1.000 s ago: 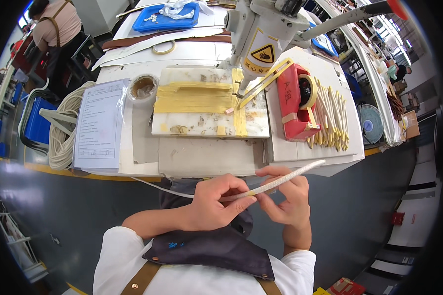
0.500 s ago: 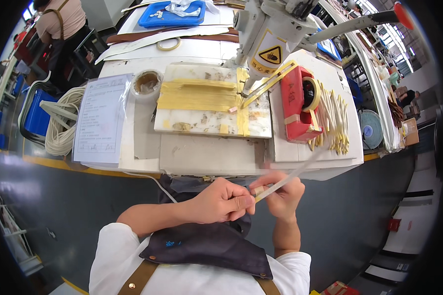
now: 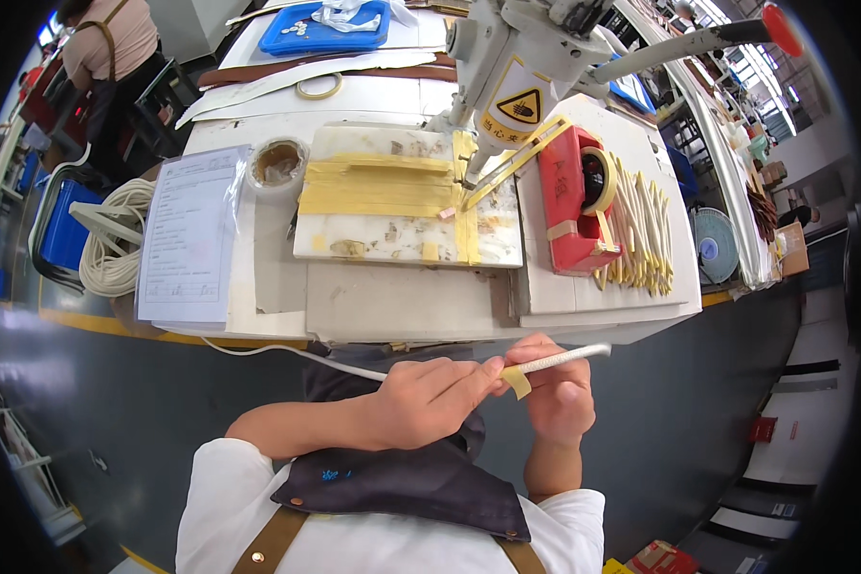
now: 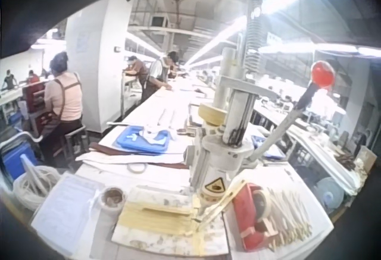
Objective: The person repeatedly picks up a white cable, aligns it with a yellow guide on a workbench, and presses down a lever to crimp or attach a yellow connector to the cable end. Finished cables are placed in a pile on the right side of the bench.
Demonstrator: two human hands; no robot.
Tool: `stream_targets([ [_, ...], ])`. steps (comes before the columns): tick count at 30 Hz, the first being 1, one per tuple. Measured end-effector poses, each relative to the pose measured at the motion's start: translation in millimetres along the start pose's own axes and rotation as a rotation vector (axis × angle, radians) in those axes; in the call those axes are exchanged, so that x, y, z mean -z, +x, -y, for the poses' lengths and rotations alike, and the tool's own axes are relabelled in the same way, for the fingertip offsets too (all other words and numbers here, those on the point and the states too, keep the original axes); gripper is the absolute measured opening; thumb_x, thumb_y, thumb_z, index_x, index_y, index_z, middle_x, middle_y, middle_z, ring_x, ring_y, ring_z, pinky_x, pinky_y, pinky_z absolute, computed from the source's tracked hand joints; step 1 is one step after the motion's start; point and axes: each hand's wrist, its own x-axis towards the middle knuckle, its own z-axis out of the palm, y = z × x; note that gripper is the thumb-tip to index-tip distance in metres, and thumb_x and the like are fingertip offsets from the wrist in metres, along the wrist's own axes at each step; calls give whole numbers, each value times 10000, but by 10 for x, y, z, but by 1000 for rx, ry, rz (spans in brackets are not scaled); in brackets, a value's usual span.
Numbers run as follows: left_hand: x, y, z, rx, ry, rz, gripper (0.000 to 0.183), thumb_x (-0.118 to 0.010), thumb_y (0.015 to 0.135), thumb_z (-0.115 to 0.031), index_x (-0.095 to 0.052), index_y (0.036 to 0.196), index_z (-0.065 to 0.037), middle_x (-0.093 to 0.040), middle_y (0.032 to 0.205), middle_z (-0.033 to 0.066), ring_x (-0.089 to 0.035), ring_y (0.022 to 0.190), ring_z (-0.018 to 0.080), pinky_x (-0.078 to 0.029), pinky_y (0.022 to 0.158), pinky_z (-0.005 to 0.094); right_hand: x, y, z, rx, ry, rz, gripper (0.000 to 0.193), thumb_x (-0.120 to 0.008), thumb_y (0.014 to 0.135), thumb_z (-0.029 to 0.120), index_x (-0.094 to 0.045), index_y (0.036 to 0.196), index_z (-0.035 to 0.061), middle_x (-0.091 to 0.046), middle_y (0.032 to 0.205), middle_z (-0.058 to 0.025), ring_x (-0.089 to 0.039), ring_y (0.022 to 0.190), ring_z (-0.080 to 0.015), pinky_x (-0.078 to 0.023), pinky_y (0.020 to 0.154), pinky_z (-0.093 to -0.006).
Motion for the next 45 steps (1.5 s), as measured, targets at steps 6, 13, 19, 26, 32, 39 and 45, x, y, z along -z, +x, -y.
stream_targets([
  [6,17,-29,52,-77,142,-3,345,-742,894,-114,-675,1178,70,-599,774,28,-557,563,112,-455,477,240,-17,5,113,-40,-421,-45,277,-813,830,15,-735,1088,-48,-688,995,-142,-707,851,-208,-588,711,-297],
  [13,103,60,20,560,-552,321,204,-687,987,-184,-711,1041,11,-557,657,16,-518,543,70,-424,475,265,163,212,156,181,-931,169,156,-823,776,3,-760,917,15,-708,803,-85,-693,689,-164,-551,617,-256],
  [19,233,149,152,1352,-1471,628,292,-622,1049,-247,-728,977,15,-530,601,-27,-394,497,19,-316,446,230,244,251,38,236,-728,252,156,-852,751,39,-762,876,15,-712,806,-83,-669,657,-164,-519,567,-279],
  [26,229,129,-53,1053,-1111,425,273,-645,1033,-207,-715,1011,57,-618,672,22,-511,515,45,-393,459,217,198,280,-327,385,-415,-49,295,-908,738,104,-788,984,-6,-693,847,-110,-638,684,-143,-506,586,-270],
  [32,65,-24,-66,142,-127,33,190,-721,939,-95,-685,1080,25,-675,738,87,-630,547,152,-458,464,256,192,53,-356,178,-204,7,273,-895,756,63,-774,970,-55,-687,863,-154,-666,706,-153,-529,581,-244],
  [39,194,103,-47,736,-693,269,211,-685,991,-158,-689,1044,46,-620,677,20,-533,490,80,-376,412,242,7,101,-399,-9,134,-12,200,-816,859,101,-744,962,-55,-627,866,-125,-602,647,-145,-466,522,-243],
  [45,362,185,142,1305,-1333,513,258,-616,1051,-199,-712,1121,29,-640,716,25,-463,473,30,-353,416,205,130,287,-409,-100,302,238,249,-721,969,229,-713,965,-20,-548,860,-79,-534,647,-138,-412,511,-257],
])
